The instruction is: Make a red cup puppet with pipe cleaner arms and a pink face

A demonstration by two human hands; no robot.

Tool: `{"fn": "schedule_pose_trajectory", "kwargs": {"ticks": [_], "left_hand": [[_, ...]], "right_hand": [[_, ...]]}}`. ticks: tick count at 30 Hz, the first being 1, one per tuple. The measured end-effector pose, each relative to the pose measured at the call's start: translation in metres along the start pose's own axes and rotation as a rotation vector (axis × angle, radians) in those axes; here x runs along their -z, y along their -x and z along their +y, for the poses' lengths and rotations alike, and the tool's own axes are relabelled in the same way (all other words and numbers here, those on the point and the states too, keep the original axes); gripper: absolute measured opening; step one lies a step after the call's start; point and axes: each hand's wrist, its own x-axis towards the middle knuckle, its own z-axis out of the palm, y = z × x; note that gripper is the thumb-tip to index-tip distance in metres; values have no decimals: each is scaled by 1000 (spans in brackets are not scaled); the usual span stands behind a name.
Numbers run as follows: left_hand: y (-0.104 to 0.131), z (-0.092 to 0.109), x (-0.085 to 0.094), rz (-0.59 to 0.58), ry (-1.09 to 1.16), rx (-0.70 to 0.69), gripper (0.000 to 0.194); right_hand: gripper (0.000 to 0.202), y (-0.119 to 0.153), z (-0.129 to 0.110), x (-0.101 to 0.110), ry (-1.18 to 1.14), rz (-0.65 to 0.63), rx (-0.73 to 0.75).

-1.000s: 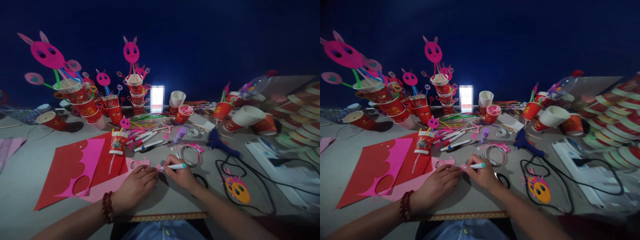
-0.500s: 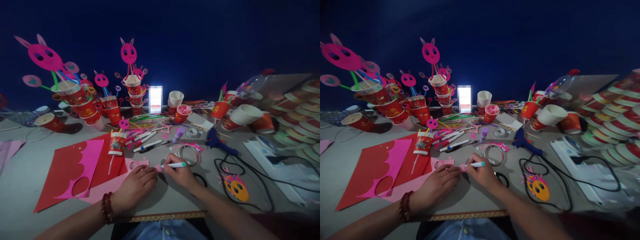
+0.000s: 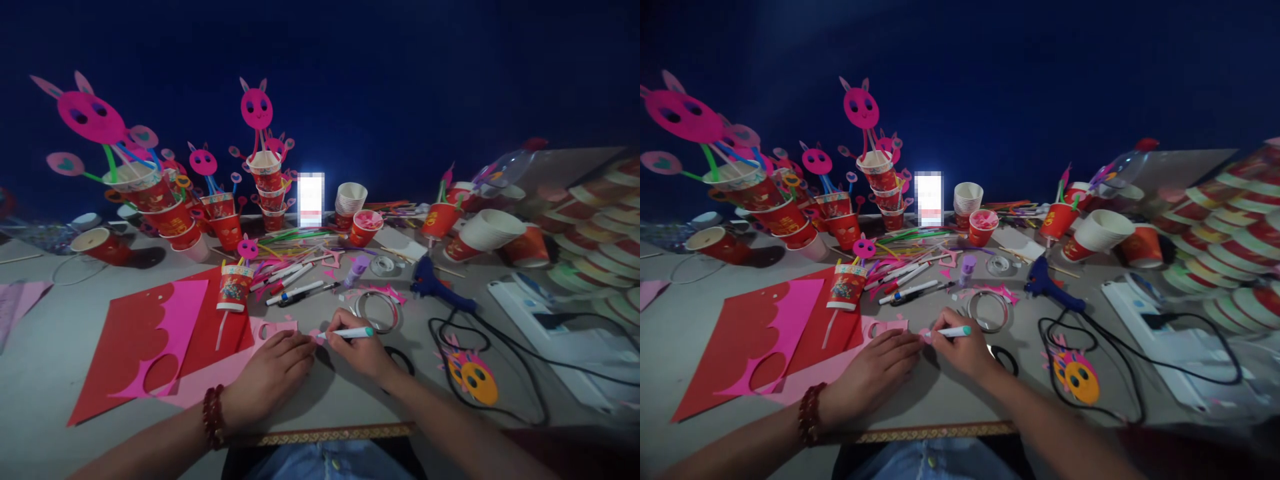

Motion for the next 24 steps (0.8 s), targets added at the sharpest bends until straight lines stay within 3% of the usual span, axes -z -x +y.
{"fn": "schedule_pose_trajectory", "kwargs": {"ticks": [6,24], "left_hand": [[0,0,1,1,-7,7,26],[-1,0,0,27,-16,-1,28]], "right_hand": [[13,-1,-1,0,44,-58,13],[12,0,5,-2,65,-70,19]]}}
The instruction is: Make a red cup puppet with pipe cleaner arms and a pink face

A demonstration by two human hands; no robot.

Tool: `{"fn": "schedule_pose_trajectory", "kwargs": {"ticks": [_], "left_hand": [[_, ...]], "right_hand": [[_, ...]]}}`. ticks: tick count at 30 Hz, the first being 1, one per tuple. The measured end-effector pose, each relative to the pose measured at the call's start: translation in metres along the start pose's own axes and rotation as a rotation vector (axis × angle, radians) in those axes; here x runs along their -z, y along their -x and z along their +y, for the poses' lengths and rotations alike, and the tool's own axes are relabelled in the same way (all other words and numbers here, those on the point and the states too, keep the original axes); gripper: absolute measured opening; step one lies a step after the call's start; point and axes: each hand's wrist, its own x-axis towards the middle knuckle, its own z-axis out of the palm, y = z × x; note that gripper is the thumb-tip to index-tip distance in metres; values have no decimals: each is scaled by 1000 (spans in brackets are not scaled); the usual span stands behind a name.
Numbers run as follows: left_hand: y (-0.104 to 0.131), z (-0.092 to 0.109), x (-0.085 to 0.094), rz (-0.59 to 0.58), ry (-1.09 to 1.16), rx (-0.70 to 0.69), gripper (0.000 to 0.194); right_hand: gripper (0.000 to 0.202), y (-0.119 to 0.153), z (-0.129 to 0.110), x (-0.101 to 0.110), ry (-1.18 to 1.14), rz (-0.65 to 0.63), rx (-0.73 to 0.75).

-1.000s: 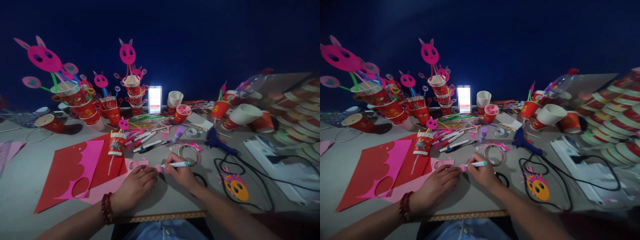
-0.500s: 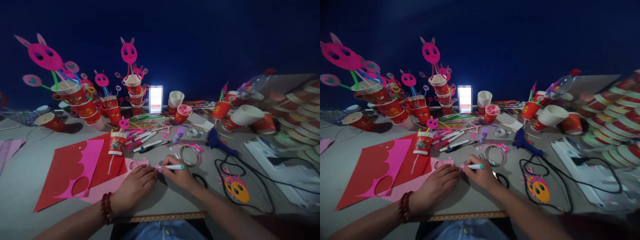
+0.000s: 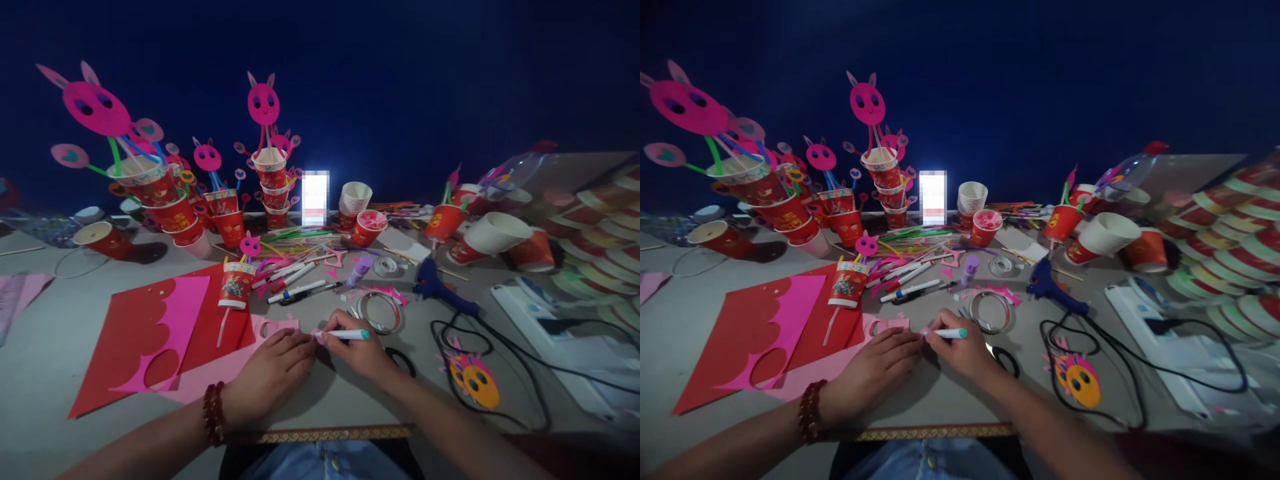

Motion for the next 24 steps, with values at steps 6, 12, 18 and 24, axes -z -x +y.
{"fn": "schedule_pose_trajectory", "kwargs": {"ticks": [6,12,18,24], "left_hand": [[-2,0,1,6,-5,-12,27],[-1,0,1,6,-18,-14,28],[-1,0,0,5,-19,-15,28],[-2,0,2,-8,-11,-11,26]], "right_hand": [[10,0,0,-1,1,-6,-5],[10,0,0,-1,11,-7,8],[11,1,0,0,26,-14,15],[11,1,0,1,15,-12,10]]}}
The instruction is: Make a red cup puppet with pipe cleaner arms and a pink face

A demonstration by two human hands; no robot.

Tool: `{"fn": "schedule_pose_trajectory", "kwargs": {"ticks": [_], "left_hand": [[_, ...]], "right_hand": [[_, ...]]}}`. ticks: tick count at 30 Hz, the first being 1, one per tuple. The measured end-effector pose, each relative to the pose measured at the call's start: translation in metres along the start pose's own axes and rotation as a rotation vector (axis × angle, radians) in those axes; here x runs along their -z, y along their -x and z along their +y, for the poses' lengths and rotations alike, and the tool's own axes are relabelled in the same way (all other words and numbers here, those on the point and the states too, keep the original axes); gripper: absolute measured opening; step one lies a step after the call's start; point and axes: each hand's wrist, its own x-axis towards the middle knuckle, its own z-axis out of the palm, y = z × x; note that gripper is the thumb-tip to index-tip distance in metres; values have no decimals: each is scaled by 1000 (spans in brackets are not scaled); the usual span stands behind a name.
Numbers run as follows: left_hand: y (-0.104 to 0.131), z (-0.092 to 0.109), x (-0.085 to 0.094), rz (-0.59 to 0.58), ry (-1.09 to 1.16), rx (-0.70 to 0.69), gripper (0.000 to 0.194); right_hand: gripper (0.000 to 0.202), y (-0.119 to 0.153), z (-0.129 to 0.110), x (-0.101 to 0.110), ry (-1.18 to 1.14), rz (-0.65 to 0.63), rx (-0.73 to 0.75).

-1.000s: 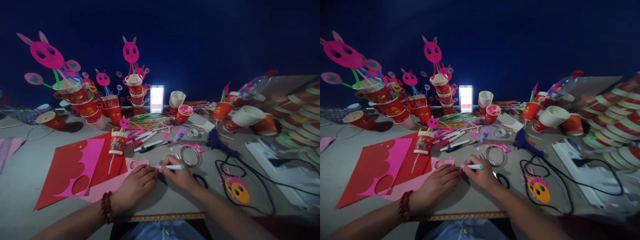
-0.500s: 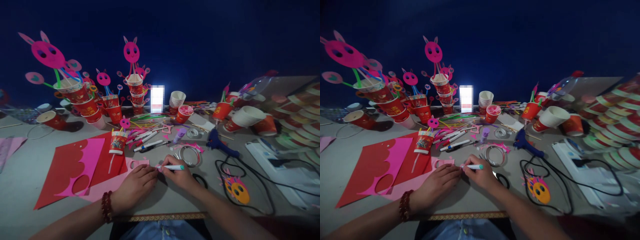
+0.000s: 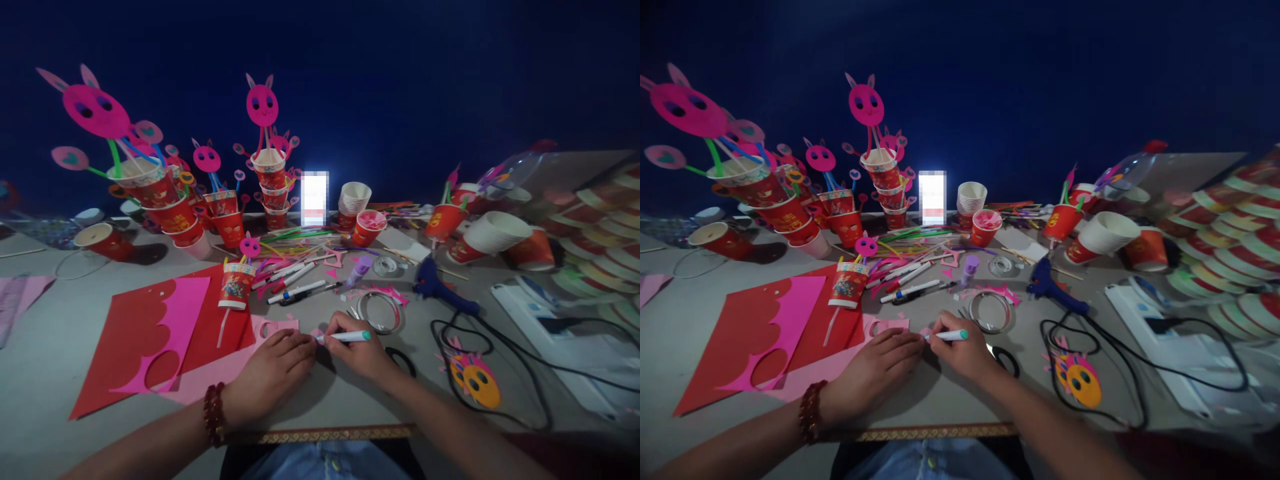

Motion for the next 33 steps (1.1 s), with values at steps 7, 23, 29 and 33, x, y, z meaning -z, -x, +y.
{"fn": "schedule_pose_trajectory", "kwargs": {"ticks": [7,23,29,33], "left_hand": [[0,0,-1,-8,0,10,25],[1,0,-1,17,-15,-5,26],[1,-1,0,10,-15,-5,25],[2,-1,-2,7,-12,-7,26]], "right_hand": [[12,0,0,0,-26,9,-10],[13,0,-2,1,10,66,-21],[12,-1,0,0,3,92,-36],[13,-1,2,-1,-10,109,-39]]}}
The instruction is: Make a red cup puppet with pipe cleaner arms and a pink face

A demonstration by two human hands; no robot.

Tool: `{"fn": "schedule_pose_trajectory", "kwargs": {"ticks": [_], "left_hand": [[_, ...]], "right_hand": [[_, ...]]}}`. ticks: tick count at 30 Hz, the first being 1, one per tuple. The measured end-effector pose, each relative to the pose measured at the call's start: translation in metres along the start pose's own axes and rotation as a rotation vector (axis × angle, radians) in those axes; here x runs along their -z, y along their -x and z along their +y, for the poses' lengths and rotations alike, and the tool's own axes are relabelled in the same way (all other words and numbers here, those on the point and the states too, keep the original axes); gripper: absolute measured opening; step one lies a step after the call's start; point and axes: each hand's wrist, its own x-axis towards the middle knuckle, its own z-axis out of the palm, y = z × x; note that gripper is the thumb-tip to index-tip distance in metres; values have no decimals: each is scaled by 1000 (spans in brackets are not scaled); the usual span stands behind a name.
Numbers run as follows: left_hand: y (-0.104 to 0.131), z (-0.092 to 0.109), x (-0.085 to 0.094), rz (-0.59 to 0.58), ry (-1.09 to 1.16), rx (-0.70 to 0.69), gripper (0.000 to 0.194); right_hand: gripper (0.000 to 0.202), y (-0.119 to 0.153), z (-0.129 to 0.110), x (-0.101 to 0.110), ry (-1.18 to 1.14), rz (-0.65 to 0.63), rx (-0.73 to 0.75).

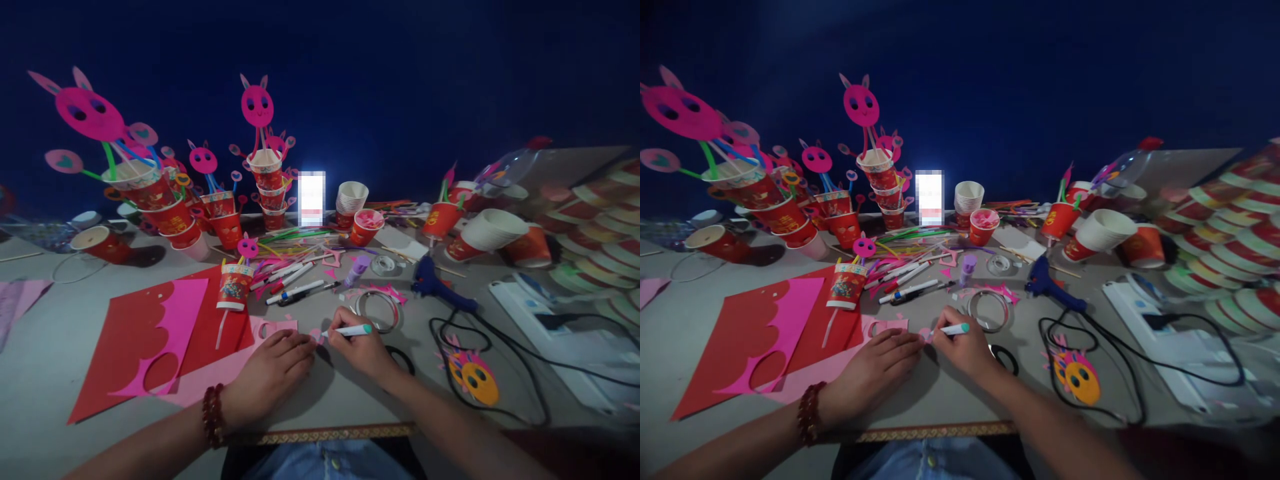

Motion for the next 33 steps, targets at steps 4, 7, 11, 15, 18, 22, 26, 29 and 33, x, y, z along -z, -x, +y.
{"fn": "schedule_pose_trajectory", "kwargs": {"ticks": [4,7,11,15,18,22,26,29,33], "left_hand": [[2,-1,-3,-8,-5,5,27],[3,-1,-5,-19,-6,7,27],[2,-1,-4,-10,-1,13,25],[1,0,-2,-12,0,11,26],[1,0,-1,-12,0,9,28],[1,0,-1,-14,9,5,27],[0,1,0,0,-4,13,26],[-2,1,1,15,-7,4,25],[-1,1,1,15,-5,2,26]], "right_hand": [[12,0,1,0,-16,5,1],[11,0,0,0,-24,2,-9],[12,0,-2,0,-1,1,-3],[13,-1,-4,2,15,-25,13],[13,0,-5,2,9,-48,21],[12,0,-3,1,5,-5,11],[11,0,-2,1,15,-34,22],[11,0,-3,2,21,-31,21],[12,0,-3,1,19,-22,18]]}}
